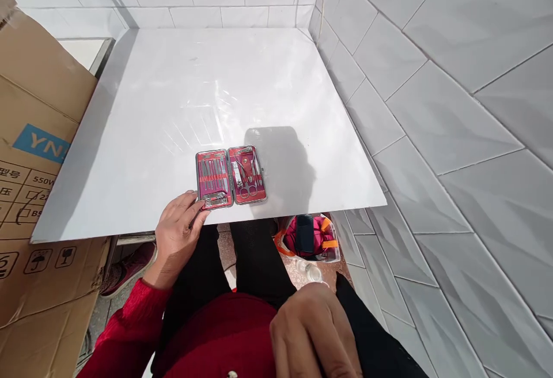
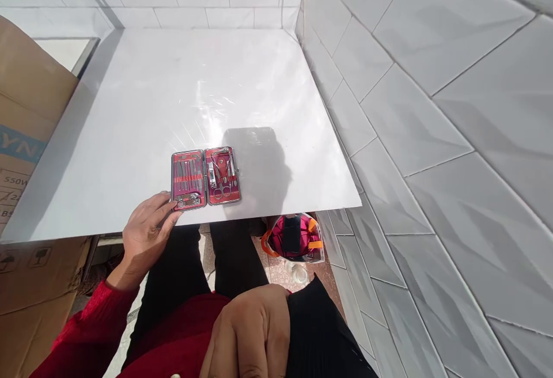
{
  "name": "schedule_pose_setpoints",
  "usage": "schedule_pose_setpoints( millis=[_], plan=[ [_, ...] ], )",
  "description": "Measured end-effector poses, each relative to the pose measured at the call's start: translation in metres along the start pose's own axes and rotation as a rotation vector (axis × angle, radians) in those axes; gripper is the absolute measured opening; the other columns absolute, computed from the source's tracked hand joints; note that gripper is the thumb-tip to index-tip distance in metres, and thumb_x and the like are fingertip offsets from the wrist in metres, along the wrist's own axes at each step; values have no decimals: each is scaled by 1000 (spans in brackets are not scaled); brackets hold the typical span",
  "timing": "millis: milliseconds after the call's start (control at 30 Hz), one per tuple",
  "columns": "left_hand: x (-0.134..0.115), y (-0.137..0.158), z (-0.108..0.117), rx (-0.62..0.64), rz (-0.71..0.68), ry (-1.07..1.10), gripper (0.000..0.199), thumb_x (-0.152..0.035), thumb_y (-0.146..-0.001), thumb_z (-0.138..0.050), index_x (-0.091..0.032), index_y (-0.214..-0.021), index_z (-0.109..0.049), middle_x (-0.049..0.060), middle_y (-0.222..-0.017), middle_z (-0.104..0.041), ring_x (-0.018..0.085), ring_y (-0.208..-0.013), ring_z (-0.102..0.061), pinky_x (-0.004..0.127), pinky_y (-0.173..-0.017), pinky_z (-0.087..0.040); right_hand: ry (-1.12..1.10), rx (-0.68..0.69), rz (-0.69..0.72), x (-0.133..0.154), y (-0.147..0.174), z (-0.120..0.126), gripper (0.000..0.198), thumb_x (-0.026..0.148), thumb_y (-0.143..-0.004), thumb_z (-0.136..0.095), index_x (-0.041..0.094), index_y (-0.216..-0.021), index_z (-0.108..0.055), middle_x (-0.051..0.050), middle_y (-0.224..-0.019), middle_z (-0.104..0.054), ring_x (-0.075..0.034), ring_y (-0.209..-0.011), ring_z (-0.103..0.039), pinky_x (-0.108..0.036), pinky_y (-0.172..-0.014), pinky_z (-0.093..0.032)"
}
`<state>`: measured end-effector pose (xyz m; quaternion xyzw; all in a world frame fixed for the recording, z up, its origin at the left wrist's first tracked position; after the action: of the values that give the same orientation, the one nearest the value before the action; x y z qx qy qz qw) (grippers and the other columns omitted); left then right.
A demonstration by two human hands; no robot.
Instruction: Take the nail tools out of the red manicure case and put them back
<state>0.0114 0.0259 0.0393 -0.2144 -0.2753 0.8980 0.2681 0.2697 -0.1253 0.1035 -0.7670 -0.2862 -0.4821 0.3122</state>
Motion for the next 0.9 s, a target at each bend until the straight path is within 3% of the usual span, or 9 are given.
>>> schedule_pose_setpoints(
  millis=[67,133,200,300,367,467,533,700,900],
  plan=[
    [-2,0,-3,-17,23,-10,19,-34,-101,-70,-23,-116,-75,9,-125,-77,29,-120,-72,47,-105,-57,-42,148,85,-1,-20,2,60,73,-99,-53,30,-60,-69,-7,-68,-68,-18,-73,-71,-24,-66,-54],
    [-6,0,-7,-44,30,-6,19,-35,-101,-70,-21,-114,-74,10,-123,-77,28,-119,-72,45,-104,-58,1,163,168,-2,-49,10,50,67,-95,-67,27,-65,-72,-6,-70,-69,-16,-71,-69,-23,-66,-54],
    [-8,-2,-11,-46,52,5,19,-36,-102,-68,-22,-114,-74,9,-123,-77,28,-120,-72,45,-105,-57,195,-103,155,-7,-79,30,37,55,-95,-73,23,-77,-76,-5,-77,-72,-15,-69,-66,-25,-64,-53],
    [-10,-4,-15,-17,81,31,21,-36,-104,-64,-22,-116,-73,10,-128,-75,29,-126,-69,47,-107,-56,724,-592,72,-10,-106,64,13,35,-97,-73,23,-97,-79,-6,-96,-76,-17,-80,-67,-29,-71,-54],
    [-9,-6,-15,17,78,57,23,-37,-105,-61,-22,-118,-72,11,-129,-74,29,-128,-67,48,-109,-55,1046,-687,20,-9,-118,79,14,24,-99,-67,24,-106,-79,-8,-110,-76,-21,-97,-68,-35,-88,-56],
    [-3,-10,-11,68,71,106,29,-41,-106,-59,-23,-126,-69,10,-131,-73,30,-132,-64,51,-113,-51,1333,-602,-106,-12,-136,95,24,18,-98,-66,25,-119,-76,-9,-126,-73,-25,-120,-64,-40,-104,-53],
    [2,-12,-9,85,88,136,35,-44,-106,-58,-21,-131,-66,12,-136,-70,32,-135,-61,53,-114,-50,1447,-520,-200,-15,-147,103,28,17,-96,-69,24,-123,-74,-10,-129,-71,-27,-124,-63,-41,-105,-52],
    [8,-14,-9,69,97,187,39,-48,-105,-59,-19,-131,-64,14,-137,-68,34,-136,-59,55,-113,-50,1617,-321,-345,-18,-167,107,10,22,-101,-67,20,-107,-75,-10,-114,-73,-25,-110,-65,-36,-93,-53],
    [7,-9,-14,21,64,172,36,-42,-103,-64,-19,-131,-65,13,-133,-70,34,-135,-60,54,-112,-51,1811,-109,-345,-20,-169,114,8,24,-101,-68,18,-102,-73,-10,-106,-72,-24,-105,-64,-33,-85,-51]
  ],
)
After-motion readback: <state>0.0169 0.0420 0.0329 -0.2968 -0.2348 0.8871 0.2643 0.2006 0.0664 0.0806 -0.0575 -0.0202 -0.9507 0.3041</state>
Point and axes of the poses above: each hand's wrist, its own y-axis away from the middle knuckle, its own z-axis out of the back of the hand, x = y × z, the point moved 4 cm from there along -y, towards the middle knuckle
